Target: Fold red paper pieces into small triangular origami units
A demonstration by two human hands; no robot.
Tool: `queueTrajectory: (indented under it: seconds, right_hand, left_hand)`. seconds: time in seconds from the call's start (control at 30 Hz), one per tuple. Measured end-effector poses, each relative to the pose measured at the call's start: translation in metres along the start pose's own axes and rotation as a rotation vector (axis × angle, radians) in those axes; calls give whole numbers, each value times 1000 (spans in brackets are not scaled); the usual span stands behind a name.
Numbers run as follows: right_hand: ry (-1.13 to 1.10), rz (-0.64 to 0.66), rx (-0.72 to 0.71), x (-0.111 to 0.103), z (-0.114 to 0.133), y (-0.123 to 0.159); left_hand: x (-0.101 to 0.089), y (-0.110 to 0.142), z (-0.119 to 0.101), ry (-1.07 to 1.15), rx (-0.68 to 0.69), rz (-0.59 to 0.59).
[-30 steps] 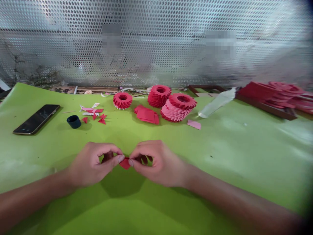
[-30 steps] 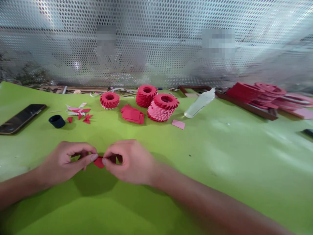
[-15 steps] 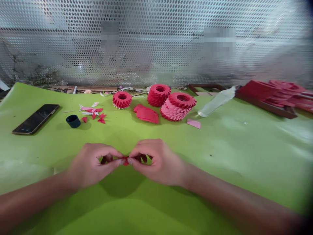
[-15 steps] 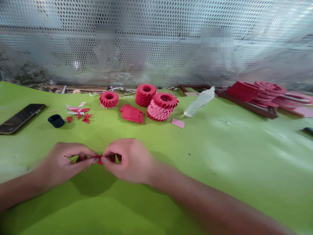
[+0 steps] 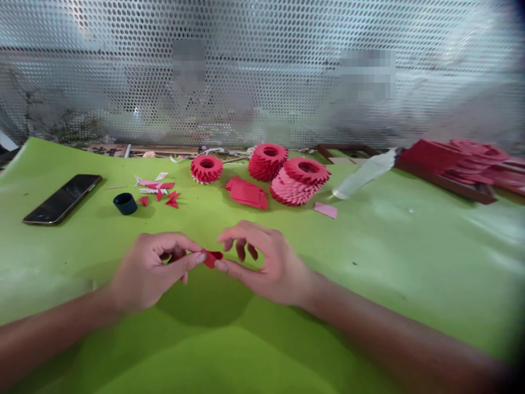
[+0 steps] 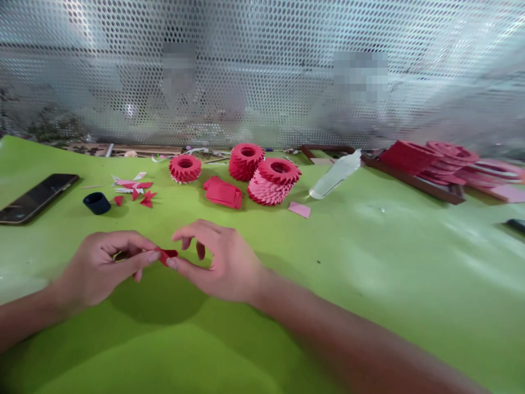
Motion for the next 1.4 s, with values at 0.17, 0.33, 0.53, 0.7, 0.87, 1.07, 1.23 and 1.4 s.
queueTrajectory:
  seconds: [0.17, 0.33, 0.53, 0.7, 0.87, 1.07, 1.23, 1.4]
  right_hand:
    - [-88, -33, 66, 2, 5, -4]
    - [-121, -55, 163, 2, 7, -5]
    - [-115, 7, 156, 3, 4, -4]
    - [-105, -1, 130, 4, 2, -2]
    - [-72, -41, 140, 2, 3, -3]
    - [-46, -19, 163, 1, 5, -2]
    - [-20, 10, 142, 1, 6, -3]
    - [-10, 2, 117, 2, 5, -3]
  left_hand:
    - [2, 0, -1, 63, 2, -1]
    - [1, -2, 1, 5, -3, 3]
    - [0, -6, 3, -107, 39, -5]
    - [0, -5, 2, -125, 86, -29]
    - [0, -3, 4, -93, 70, -62]
    - [-1, -4, 5, -41, 25, -32]
    - [-1, -4, 6, -23, 29, -32]
    - [-2, -6, 8, -42, 25, -45]
Point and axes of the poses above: each hand's wrist, its own y-axis away from the middle knuckle, its own x-axis out of the palm, z = x × y, the point moved 1 cm from there along -y, towards the middle knuckle, and after that the axes turned 14 degrees about -x, right-handed, at the moved point
